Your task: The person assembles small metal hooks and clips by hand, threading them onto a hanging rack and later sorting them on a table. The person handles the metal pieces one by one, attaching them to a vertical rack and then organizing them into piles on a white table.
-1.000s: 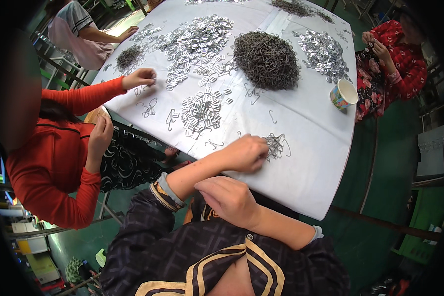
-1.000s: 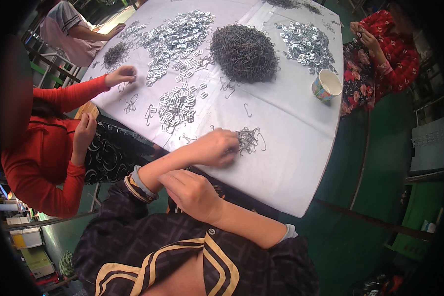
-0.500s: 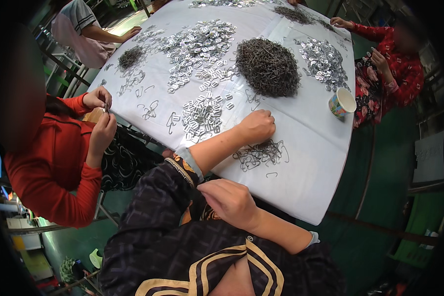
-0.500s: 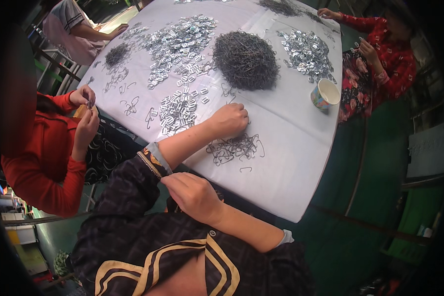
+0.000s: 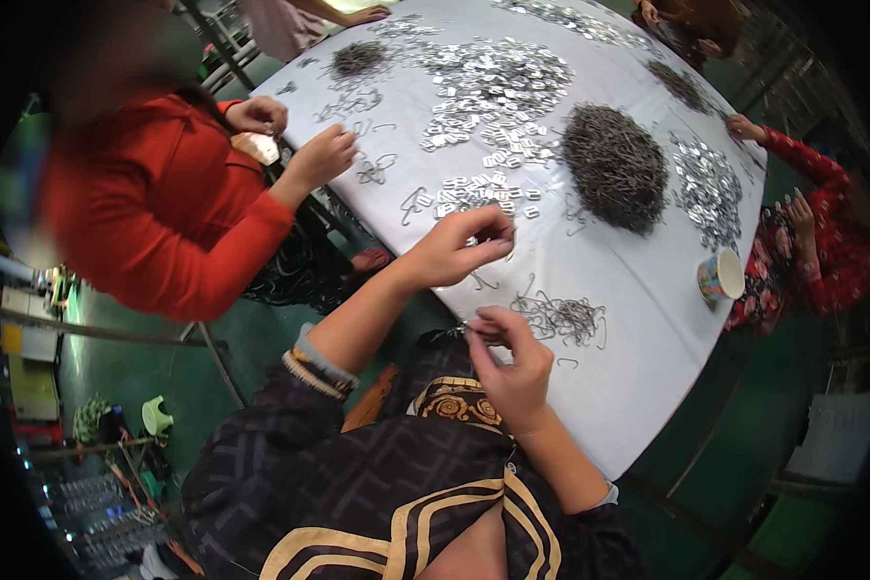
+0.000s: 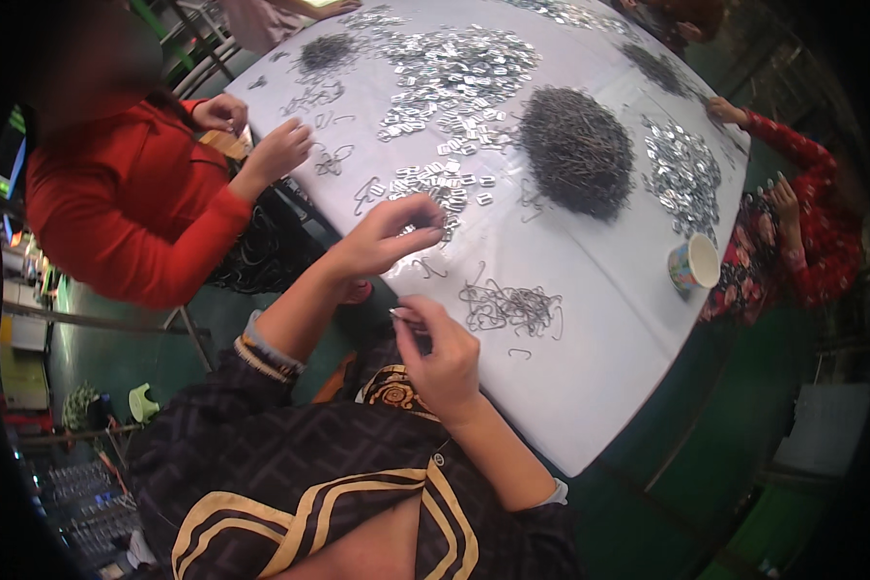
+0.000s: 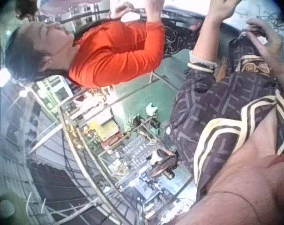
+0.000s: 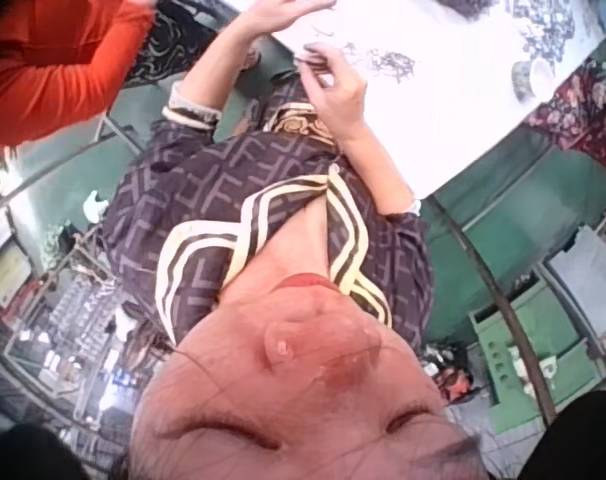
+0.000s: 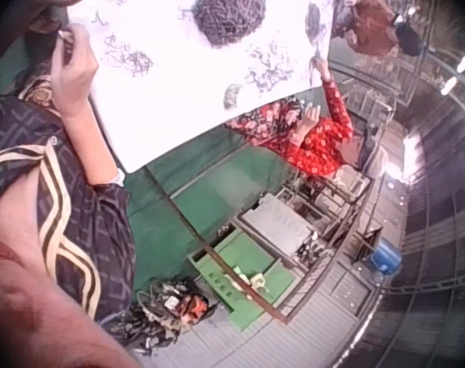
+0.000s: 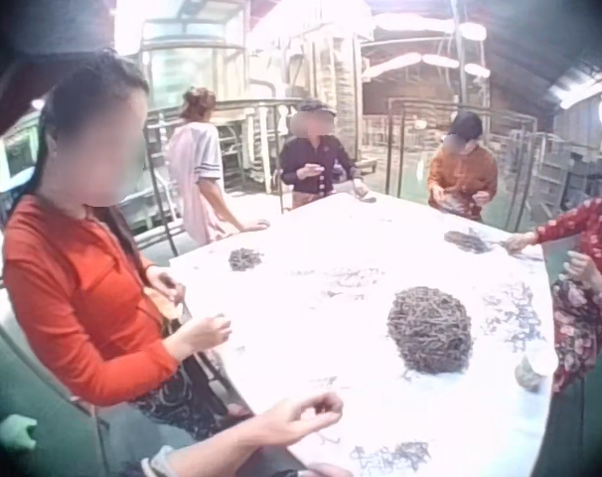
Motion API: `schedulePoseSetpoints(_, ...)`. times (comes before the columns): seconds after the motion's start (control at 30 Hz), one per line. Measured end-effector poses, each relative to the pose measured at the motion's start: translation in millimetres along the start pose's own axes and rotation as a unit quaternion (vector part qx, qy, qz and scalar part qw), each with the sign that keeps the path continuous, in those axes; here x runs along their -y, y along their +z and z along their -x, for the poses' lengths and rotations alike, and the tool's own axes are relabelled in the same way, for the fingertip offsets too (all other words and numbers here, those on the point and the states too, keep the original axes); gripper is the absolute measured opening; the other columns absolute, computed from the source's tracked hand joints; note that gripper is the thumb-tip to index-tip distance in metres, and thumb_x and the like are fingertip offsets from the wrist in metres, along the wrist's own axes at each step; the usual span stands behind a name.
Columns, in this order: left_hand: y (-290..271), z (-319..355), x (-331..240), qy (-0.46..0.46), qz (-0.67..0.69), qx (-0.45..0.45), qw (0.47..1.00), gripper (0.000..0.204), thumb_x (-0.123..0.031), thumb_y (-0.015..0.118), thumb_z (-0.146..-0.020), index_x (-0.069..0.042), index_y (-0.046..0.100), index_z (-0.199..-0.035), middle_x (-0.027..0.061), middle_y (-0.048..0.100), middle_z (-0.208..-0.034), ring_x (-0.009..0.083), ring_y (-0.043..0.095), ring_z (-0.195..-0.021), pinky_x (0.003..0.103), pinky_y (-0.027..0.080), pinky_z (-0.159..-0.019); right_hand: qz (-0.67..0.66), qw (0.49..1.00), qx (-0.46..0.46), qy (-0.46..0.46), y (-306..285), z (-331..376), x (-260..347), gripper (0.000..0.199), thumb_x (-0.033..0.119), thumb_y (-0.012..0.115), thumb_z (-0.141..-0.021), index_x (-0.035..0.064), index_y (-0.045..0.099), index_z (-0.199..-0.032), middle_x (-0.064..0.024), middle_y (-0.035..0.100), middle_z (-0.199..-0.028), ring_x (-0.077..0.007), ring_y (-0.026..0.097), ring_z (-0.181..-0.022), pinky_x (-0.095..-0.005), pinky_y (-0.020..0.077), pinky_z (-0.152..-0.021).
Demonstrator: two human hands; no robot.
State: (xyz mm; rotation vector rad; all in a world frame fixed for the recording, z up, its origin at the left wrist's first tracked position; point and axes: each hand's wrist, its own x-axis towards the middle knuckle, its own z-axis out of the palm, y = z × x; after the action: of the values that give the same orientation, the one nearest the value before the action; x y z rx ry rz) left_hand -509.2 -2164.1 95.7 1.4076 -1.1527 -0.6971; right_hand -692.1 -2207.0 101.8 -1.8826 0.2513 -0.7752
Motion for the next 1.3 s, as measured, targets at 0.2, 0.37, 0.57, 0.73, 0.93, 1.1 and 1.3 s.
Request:
schedulePoseSetpoints(0.2, -10.1, 77.2, -32.2, 0.056, 0.020, -0.004, 0.998, 0.010, 0.001, 0.059, -0.084, -0.001, 0.054, -0.092, 0.0071, 0.054, -0.093, 0.0178, 0.051, -0.090, 0.031, 0.040, -0.083, -0.012, 1.000, -0.003, -0.002, 9.9, -12.8, -8.6, 0.029, -0.004, 0.067, -0.077, 0.0012, 0.056, -0.103, -0.0123, 0.068, -0.080, -0.0208, 0.069, -0.071, -0.0290, 0.0541, -0.064)
schedulePoseSetpoints(0.37, -6.5, 90.7, -24.7, -0.010, 0.059, -0.053, 0.997, 0.005, -0.001, 0.055, -0.088, 0.000, 0.054, -0.093, 0.0051, 0.054, -0.094, 0.0134, 0.050, -0.092, 0.029, 0.040, -0.084, 0.013, 0.999, 0.018, -0.028, 12.9, -21.7, -5.5, 0.029, -0.004, 0.066, -0.077, 0.0019, 0.056, -0.104, -0.0120, 0.068, -0.080, -0.0220, 0.070, -0.072, -0.0293, 0.0543, -0.064)
schedulePoseSetpoints(0.57, -7.5, 86.6, -26.6, -0.008, 0.040, -0.089, 0.995, 0.006, -0.001, 0.053, -0.090, 0.000, 0.052, -0.096, 0.0052, 0.057, -0.096, 0.0126, 0.053, -0.093, 0.029, 0.042, -0.086, 0.037, 0.997, 0.048, -0.048, 19.2, -31.3, -1.7, 0.031, -0.004, 0.066, -0.077, 0.0030, 0.055, -0.106, -0.0121, 0.068, -0.080, -0.0222, 0.069, -0.072, -0.0291, 0.0540, -0.063)
schedulePoseSetpoints(0.73, -17.1, 89.5, -25.1, 0.071, 0.001, -0.142, 0.987, 0.006, -0.001, 0.050, -0.091, -0.003, 0.051, -0.097, 0.0038, 0.062, -0.092, 0.0091, 0.055, -0.077, 0.026, 0.046, -0.071, 0.027, 0.997, 0.065, -0.019, 15.6, -43.0, -6.6, 0.027, -0.001, 0.068, -0.077, 0.0018, 0.059, -0.102, -0.0114, 0.068, -0.077, -0.0198, 0.069, -0.070, -0.0280, 0.0527, -0.062)
schedulePoseSetpoints(0.93, -26.3, 101.6, -34.3, 0.019, 0.031, -0.163, 0.986, 0.011, 0.000, 0.047, -0.092, -0.007, 0.051, -0.099, 0.0029, 0.061, -0.091, 0.0011, 0.046, -0.068, 0.016, 0.035, -0.052, 0.216, 0.971, -0.022, 0.100, -26.3, -81.7, -96.8, 0.014, 0.011, 0.069, -0.078, 0.0021, 0.068, -0.089, -0.0112, 0.064, -0.074, -0.0210, 0.061, -0.063, -0.0320, 0.0485, -0.060)
schedulePoseSetpoints(1.1, -25.5, 104.2, -31.8, 0.020, 0.029, -0.168, 0.985, 0.011, 0.000, 0.045, -0.092, -0.007, 0.050, -0.099, 0.0026, 0.060, -0.091, 0.0027, 0.048, -0.072, 0.017, 0.038, -0.056, 0.283, 0.955, 0.034, 0.084, -10.9, -83.8, -134.6, 0.018, 0.014, 0.072, -0.074, 0.0031, 0.070, -0.088, -0.0107, 0.061, -0.075, -0.0282, 0.059, -0.070, -0.0377, 0.0468, -0.068)
schedulePoseSetpoints(1.3, -25.8, 107.1, -30.9, 0.011, 0.024, -0.174, 0.984, 0.010, 0.000, 0.046, -0.091, -0.005, 0.051, -0.098, 0.0039, 0.058, -0.093, 0.0054, 0.051, -0.079, 0.020, 0.042, -0.065, 0.302, 0.950, 0.068, 0.042, 14.5, -82.8, -136.3, 0.017, 0.008, 0.072, -0.073, 0.0042, 0.065, -0.088, -0.0091, 0.058, -0.075, -0.0263, 0.058, -0.074, -0.0372, 0.0462, -0.068)
